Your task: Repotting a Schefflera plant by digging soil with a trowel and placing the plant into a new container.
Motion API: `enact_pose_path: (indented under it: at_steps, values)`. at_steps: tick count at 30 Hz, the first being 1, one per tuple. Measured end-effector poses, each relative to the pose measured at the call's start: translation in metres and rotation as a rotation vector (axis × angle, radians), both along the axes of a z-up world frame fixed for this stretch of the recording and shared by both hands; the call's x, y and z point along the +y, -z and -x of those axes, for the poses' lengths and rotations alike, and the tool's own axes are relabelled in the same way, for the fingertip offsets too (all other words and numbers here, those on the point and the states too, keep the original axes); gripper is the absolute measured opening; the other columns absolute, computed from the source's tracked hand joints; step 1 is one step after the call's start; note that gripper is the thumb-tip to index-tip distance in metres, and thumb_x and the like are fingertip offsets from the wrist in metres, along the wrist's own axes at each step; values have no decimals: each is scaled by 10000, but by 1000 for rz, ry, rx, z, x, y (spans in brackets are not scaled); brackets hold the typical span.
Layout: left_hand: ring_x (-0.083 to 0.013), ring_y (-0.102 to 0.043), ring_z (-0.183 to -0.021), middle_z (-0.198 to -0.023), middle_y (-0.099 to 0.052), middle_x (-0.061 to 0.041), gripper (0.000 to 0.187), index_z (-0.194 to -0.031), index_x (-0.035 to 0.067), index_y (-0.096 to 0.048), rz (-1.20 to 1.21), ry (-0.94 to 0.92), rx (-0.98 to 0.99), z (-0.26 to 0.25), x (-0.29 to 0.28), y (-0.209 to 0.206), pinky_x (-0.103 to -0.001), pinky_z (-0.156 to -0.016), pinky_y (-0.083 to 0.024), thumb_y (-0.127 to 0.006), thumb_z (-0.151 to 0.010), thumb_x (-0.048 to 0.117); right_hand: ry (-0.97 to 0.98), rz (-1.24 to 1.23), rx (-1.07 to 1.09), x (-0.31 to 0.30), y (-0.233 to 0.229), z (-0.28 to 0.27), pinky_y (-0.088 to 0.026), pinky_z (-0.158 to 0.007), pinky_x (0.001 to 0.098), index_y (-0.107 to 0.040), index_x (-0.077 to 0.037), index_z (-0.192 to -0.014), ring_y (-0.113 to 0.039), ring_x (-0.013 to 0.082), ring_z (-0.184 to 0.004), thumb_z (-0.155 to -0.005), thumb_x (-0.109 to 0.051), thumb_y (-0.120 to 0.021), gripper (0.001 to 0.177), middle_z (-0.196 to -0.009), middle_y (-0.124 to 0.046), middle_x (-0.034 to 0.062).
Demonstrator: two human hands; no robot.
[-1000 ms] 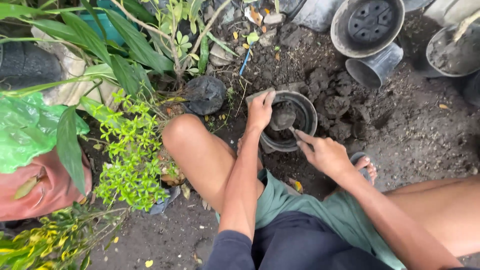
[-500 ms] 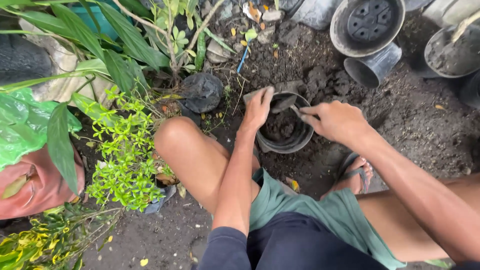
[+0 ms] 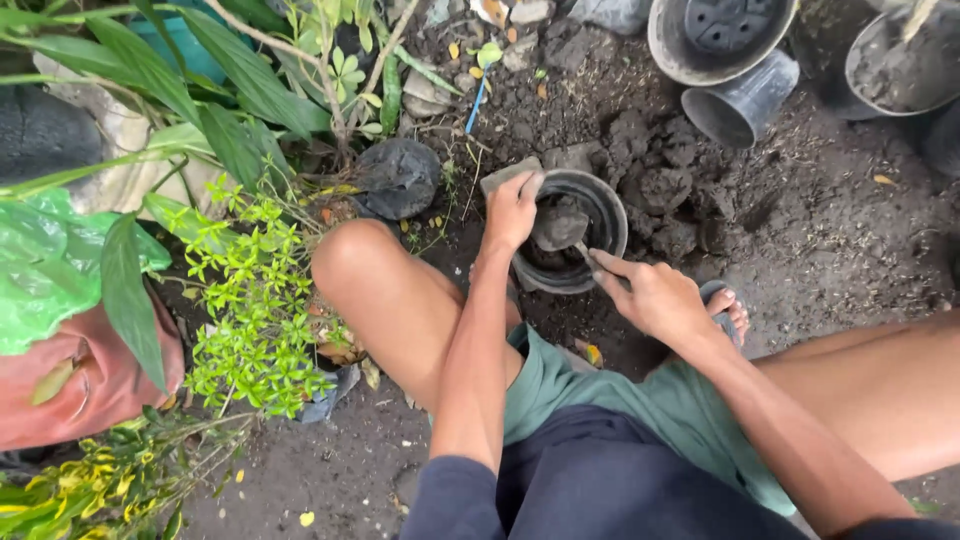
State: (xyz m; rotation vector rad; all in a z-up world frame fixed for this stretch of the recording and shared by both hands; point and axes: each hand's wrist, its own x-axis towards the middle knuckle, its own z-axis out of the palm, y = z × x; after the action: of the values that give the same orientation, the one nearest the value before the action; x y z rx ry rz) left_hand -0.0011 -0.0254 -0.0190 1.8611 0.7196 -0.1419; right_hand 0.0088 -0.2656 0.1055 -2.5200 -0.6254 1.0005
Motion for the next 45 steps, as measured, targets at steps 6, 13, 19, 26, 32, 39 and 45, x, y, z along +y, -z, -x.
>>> enact_pose_path:
  at_steps: [6, 13, 19, 26, 32, 39, 45]
  values:
    - [-447, -689, -1051, -1192, -723, -238, 424, -1275, 57, -606, -207, -46, 39, 11, 1, -29, -505, -909, -543, -499, -979, 342, -153, 136, -208, -13, -77, -40, -547, -485, 396, -700, -383, -1332, -659, 258, -427, -1008, -453, -549, 364, -574, -721, 89]
    - [-573, -423, -1383, -1419, -536, -372, 642, -1445, -69, -528, 109, 78, -93, 2, -6, -32, -696, -1180, -364, -360, -1121, 459, -299, 244, -120, 38, -26, -86, -627, -766, 477, -705, -354, -1346, -796, 347, -793, -1019, -472, -528, 391, -884, -814, 158]
    - [-404, -568, -1345, -1340, -684, -184, 419, -1380, 97, -669, 100, 74, -128, -4, -4, -19, -553, -1143, -478, -508, -1120, 383, -19, 62, 150, 21, 25, -56, -599, -682, 549, -663, -240, -1434, -756, 434, -740, -1043, -371, -532, 432, -1033, -779, 254]
    - [-452, -608, -1268, -1290, -688, -223, 434, -1359, 54, -654, 18, 18, -108, 2, -11, -20, -612, -1047, -548, -478, -1116, 367, 194, 67, 127, 6, 8, 22, -601, -827, 578, -631, -349, -1441, -748, 444, -927, -1001, -423, -532, 457, -1056, -780, 198]
    - [-457, -648, -1205, -1260, -679, -265, 415, -1368, 38, -604, -162, -1, 36, 23, -14, -61, -635, -994, -574, -396, -1109, 286, 87, 118, 98, -2, -78, -16, -589, -704, 487, -666, -338, -1389, -708, 369, -699, -996, -398, -533, 419, -793, -734, 185]
    - [-475, -507, -1379, -1403, -588, -264, 517, -1425, 31, -573, 53, 161, -145, -1, -7, -24, -648, -1133, -444, -450, -1110, 422, -159, 313, -26, 40, -35, -66, -582, -926, 560, -662, -411, -1390, -774, 373, -1000, -1018, -453, -504, 405, -1043, -815, 145]
    - [-443, -563, -1342, -1351, -657, -252, 646, -1335, -14, -659, -11, 250, 41, -16, 0, -44, -568, -1165, -456, -592, -999, 534, 98, 84, 133, 12, 34, -33, -548, -952, 630, -678, -344, -1377, -682, 463, -1153, -990, -408, -553, 412, -1241, -735, 205]
